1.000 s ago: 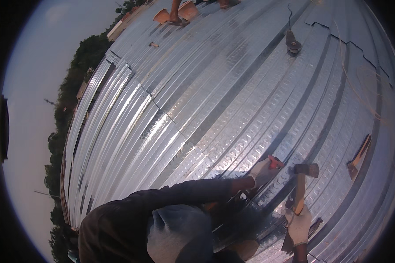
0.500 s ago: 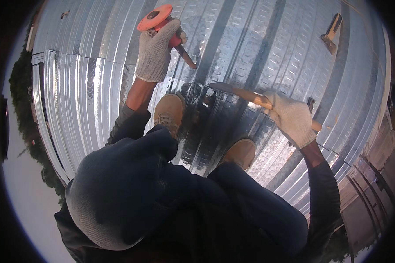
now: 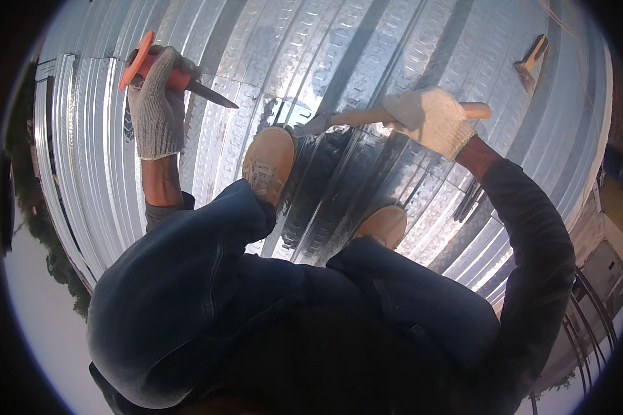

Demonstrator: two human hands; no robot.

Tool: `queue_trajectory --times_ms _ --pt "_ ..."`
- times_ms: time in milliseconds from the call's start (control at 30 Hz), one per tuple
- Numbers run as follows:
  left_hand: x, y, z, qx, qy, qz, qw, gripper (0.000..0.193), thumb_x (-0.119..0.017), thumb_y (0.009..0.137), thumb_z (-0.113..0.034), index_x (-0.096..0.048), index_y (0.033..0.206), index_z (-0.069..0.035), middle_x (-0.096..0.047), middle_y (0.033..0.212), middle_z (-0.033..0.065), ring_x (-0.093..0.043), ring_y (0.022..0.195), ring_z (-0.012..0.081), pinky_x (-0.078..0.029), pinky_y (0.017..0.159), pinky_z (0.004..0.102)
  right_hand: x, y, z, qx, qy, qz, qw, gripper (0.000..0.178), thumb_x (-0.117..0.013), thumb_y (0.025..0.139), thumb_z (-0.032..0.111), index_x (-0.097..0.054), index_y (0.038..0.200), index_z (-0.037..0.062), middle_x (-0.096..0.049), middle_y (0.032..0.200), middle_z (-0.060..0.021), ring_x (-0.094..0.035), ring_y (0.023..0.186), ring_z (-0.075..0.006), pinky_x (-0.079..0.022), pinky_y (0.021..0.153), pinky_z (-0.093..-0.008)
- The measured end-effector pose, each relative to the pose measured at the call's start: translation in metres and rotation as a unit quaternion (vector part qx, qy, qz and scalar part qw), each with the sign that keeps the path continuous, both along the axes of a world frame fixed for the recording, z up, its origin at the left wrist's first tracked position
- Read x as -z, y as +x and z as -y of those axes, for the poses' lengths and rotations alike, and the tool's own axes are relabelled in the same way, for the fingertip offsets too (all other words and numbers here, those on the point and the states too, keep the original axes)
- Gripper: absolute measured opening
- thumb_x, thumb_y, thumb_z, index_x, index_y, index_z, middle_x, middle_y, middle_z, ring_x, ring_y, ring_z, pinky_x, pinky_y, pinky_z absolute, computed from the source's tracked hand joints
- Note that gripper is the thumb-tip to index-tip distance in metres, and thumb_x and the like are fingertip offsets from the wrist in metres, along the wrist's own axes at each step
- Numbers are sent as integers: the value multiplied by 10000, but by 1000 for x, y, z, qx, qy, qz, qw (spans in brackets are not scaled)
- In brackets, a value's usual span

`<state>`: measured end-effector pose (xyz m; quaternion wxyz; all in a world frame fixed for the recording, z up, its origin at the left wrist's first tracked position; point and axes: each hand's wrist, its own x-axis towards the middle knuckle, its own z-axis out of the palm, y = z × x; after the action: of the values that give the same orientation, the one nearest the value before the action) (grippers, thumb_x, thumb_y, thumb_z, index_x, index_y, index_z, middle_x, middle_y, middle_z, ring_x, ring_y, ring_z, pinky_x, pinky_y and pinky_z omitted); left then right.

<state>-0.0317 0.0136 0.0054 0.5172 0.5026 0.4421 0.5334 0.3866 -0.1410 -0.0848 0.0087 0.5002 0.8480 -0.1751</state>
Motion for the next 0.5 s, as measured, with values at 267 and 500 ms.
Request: queue_trajectory --times_ms 267,500 --pt "2 -74 19 -76 -38 -67 994 335 -815 984 -68 -641 1260 7 -757 992 159 -789 842 278 -701 786 456 5 15 -26 -91 -28 73 993 429 -775 982 504 -773 1216 144 -773 946 -88 -770 837 -335 -617 742 -463" --pt "-1 -75 26 -51 -60 -41 996 349 -840 974 -70 -659 1263 5 -721 1031 140 -771 854 263 -681 773 435 -3 5 -38 -96 60 -55 992 361 -772 965 445 -726 1149 137 -743 914 -87 -762 837 -335 -613 718 -493"
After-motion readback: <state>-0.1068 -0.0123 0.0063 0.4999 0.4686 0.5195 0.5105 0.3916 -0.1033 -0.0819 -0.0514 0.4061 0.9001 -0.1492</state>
